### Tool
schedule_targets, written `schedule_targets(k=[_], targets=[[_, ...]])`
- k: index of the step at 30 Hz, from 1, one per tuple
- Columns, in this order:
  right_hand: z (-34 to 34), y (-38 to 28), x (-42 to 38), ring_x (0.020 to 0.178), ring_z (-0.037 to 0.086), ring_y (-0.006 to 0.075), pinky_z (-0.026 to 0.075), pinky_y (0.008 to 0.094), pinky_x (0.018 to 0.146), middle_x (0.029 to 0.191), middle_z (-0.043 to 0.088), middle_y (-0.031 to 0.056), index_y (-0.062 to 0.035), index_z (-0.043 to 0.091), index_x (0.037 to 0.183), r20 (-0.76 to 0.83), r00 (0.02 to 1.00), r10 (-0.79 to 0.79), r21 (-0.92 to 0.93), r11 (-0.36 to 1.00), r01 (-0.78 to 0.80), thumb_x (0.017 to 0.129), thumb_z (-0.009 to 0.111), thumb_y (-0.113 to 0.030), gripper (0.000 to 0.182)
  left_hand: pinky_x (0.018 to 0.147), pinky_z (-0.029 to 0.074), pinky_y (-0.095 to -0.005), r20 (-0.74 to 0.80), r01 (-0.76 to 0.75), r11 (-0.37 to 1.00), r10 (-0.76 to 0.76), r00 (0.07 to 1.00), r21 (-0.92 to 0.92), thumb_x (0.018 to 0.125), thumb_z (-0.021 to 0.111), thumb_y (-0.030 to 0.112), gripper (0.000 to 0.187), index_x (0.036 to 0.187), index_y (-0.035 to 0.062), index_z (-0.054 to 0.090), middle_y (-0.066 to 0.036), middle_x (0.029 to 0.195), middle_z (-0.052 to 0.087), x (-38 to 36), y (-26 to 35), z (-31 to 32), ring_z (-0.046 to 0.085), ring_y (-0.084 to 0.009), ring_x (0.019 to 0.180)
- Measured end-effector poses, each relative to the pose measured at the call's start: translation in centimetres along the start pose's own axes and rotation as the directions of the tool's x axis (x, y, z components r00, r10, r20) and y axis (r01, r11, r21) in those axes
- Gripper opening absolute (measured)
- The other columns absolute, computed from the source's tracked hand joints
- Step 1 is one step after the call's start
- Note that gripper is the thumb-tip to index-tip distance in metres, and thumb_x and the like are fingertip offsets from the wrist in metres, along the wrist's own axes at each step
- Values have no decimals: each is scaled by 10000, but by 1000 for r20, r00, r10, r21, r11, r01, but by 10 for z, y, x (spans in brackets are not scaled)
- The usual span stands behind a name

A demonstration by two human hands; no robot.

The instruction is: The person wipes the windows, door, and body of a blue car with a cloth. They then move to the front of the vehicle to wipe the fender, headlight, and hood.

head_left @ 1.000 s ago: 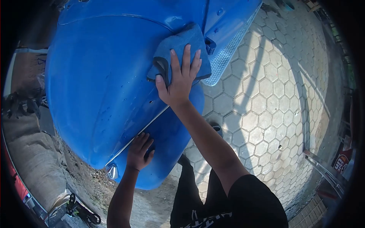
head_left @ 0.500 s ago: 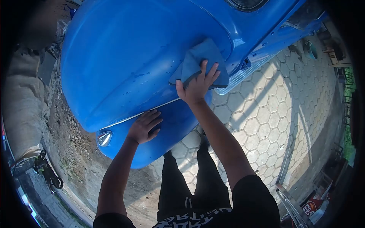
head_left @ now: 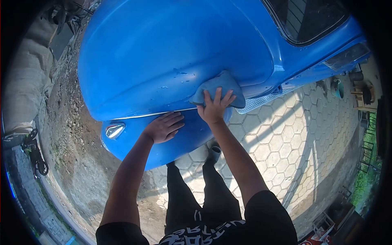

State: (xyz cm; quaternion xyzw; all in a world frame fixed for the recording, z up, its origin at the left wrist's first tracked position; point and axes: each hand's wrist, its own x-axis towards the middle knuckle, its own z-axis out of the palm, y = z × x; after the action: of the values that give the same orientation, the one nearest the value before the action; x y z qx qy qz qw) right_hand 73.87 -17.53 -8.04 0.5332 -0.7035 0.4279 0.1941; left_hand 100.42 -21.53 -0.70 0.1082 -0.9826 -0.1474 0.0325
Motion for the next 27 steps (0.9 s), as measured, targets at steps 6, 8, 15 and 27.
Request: schedule_targets(k=[6, 8, 15, 27], targets=[[-27, 36, 5, 1625, 37, 490, 52, 716, 1260, 1790, 89, 154, -353, 409, 1635, 122, 978, -171, -94, 979, 182, 956, 623, -658, 774, 1239, 402, -475, -71, 63, 992, -55, 996, 106, 959, 688, 226, 411, 1359, 132, 695, -106, 1505, 600, -31, 8, 10, 544, -298, 1423], [-39, 37, 23, 1593, -37, 563, 11, 754, 1228, 1739, 20, 318, -1, 270, 1644, 47, 990, 130, -29, 991, -129, 977, 665, -471, 906, 1231, 402, -498, -138, 136, 983, -119, 983, 125, 952, 693, 237, 429, 1365, 122, 683, -118, 1488, 600, -67, 14, 5, 550, -311, 1405], [28, -78, -36, 1574, -75, 592, -49, 723, 1236, 1695, -21, 401, 140, 103, 1614, 6, 959, 284, 233, 932, -277, 975, 686, -386, 1012, 1171, 381, -603, -285, 421, 903, -383, 879, 82, 964, 634, 359, 523, 1408, 85, 604, -180, 1475, 562, -167, 0, -3, 516, -407, 1399], [-1, -140, -26, 1590, 57, 529, 66, 604, 1294, 1676, -18, 397, 88, 21, 1647, 217, 800, 560, 341, 724, -599, 1104, 486, -299, 813, 1265, 48, -641, -643, 897, 290, -766, 8, -333, 1075, 455, 442, 704, 1627, 25, 325, -253, 1720, 240, -187, -5, 41, 166, -439, 1615]])
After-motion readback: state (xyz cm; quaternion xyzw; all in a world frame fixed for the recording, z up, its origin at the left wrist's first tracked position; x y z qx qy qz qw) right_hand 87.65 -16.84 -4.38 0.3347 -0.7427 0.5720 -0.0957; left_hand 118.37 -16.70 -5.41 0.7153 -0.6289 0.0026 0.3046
